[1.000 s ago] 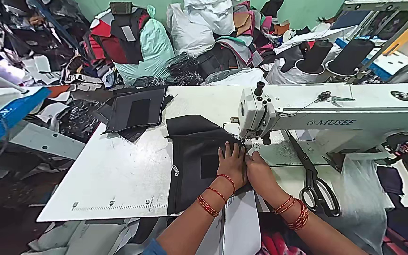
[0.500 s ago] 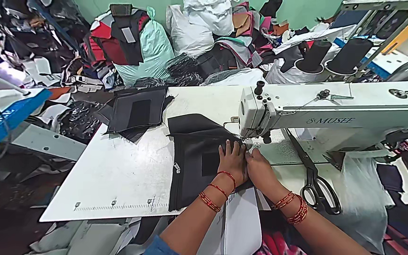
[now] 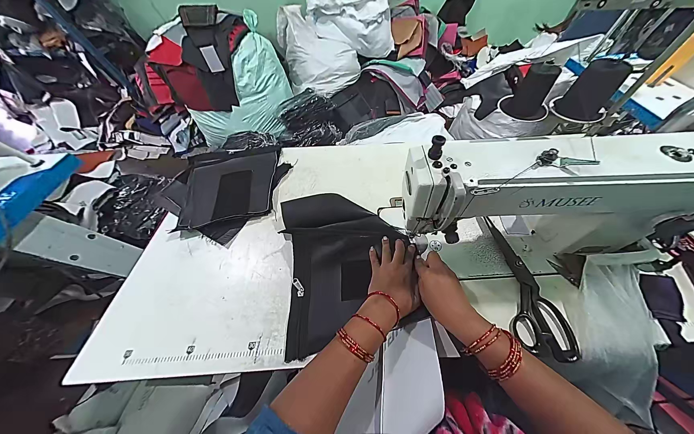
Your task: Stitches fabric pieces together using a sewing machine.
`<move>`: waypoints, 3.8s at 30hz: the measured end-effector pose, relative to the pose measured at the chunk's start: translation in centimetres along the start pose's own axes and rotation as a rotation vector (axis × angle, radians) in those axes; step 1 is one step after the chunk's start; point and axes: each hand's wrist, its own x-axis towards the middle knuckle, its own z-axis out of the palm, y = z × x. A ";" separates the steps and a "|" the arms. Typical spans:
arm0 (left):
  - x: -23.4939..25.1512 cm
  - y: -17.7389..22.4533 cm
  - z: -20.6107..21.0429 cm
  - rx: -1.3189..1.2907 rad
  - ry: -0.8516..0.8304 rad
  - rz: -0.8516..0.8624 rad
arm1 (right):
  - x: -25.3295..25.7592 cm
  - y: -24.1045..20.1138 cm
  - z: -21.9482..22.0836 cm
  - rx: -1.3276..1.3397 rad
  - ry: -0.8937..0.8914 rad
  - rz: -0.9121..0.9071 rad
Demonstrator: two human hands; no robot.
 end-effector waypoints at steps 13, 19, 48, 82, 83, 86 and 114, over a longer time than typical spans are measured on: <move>0.8 -1.3 0.3 -0.093 0.122 0.074 | 1.4 0.0 -1.4 0.062 -0.126 0.050; -0.2 -1.2 1.5 -0.124 0.225 0.139 | 0.7 1.3 -2.1 0.184 -0.153 0.091; -4.7 -0.3 4.8 0.335 0.345 0.324 | -13.2 4.0 4.6 1.171 -0.319 0.153; -3.1 5.2 -1.2 -0.064 -0.199 -0.083 | -8.6 3.7 -5.6 0.357 -0.227 -0.010; -3.1 4.7 -1.1 -0.092 -0.186 -0.071 | -7.2 3.6 -5.1 0.357 -0.118 0.020; -3.0 3.9 -1.1 -0.151 -0.170 -0.054 | -2.3 3.7 -2.1 0.402 0.045 0.071; -3.4 2.2 -1.3 -0.238 -0.163 0.077 | -3.1 3.1 1.1 0.801 0.128 0.169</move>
